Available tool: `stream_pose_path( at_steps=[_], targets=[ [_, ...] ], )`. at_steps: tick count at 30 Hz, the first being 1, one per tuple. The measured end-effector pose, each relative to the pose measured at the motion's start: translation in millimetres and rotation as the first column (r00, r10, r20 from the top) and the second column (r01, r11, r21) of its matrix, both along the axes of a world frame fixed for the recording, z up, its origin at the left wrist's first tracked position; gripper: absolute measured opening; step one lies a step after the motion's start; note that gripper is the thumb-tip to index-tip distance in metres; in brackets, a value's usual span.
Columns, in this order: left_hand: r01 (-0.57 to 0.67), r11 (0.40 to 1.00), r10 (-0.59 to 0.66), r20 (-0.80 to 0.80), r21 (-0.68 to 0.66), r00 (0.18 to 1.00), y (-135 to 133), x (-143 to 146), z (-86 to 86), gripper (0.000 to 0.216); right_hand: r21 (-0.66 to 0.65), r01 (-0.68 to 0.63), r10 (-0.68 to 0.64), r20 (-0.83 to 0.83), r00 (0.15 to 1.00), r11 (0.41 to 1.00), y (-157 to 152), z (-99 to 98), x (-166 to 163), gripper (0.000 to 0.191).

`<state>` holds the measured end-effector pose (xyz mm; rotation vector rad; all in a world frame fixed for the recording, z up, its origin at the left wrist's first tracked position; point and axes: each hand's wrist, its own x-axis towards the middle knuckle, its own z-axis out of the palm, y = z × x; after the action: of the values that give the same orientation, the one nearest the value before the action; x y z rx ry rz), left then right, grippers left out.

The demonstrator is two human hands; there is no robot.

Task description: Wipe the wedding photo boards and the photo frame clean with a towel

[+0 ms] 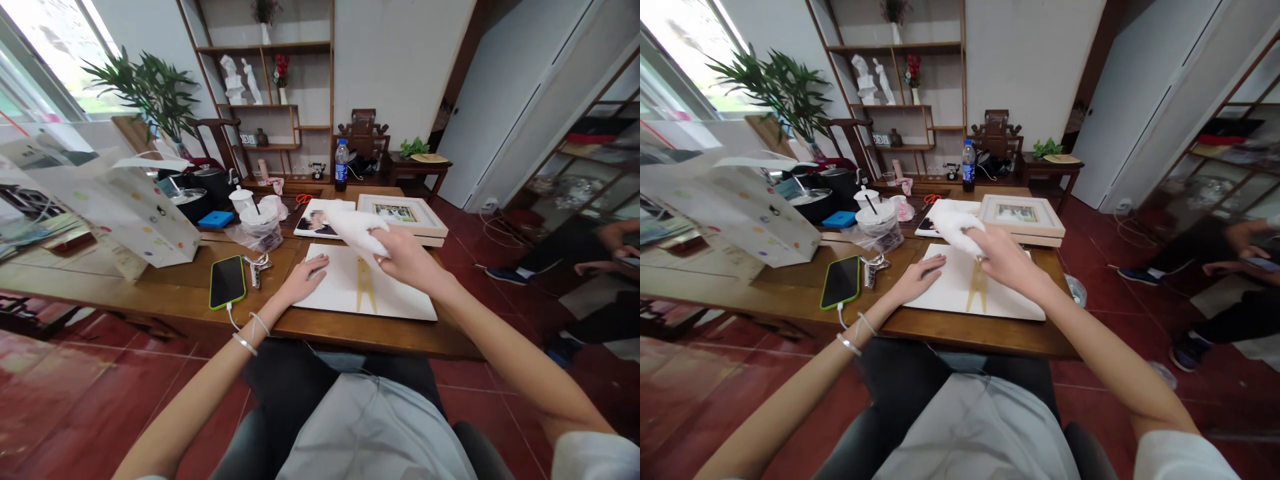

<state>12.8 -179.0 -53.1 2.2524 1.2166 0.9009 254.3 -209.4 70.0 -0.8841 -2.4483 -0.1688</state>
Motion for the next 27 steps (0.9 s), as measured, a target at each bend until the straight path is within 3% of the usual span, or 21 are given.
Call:
stream_pose_path(
  at_steps=[2,4,7,12,21,27],
  targets=[
    [0.001,1.0,-0.001,-0.001,0.013,1.0,0,1,0.1,0.038,0.123,-0.082,0.077,0.038,0.996,0.989,21,-4.4,-13,0.04],
    [-0.009,0.999,0.009,0.006,0.031,1.0,0,1,-0.2,0.037,0.161,-0.17,0.148,0.14,0.979,0.972,40,-15.7,-29,0.041],
    [-0.024,0.998,0.023,0.016,0.051,1.0,2,0,-1.6,0.033,0.089,-0.203,0.168,0.301,0.939,0.975,61,-39.6,-49,0.037],
    [-0.061,0.996,0.06,0.023,0.058,0.998,3,-1,-4.1,0.027,-0.04,-0.074,0.084,0.409,0.909,0.996,62,-66.5,-58,0.04],
    [0.013,1.0,-0.013,0.033,0.015,0.999,0,0,1.5,0.036,-0.113,0.113,-0.047,0.469,0.882,0.987,47,-52.1,-32,0.052],
    [-0.015,1.0,0.015,0.026,-0.002,1.0,2,-2,-3.3,0.038,-0.153,0.276,-0.17,0.49,0.855,0.949,43,-47.7,17,0.056]
  ],
)
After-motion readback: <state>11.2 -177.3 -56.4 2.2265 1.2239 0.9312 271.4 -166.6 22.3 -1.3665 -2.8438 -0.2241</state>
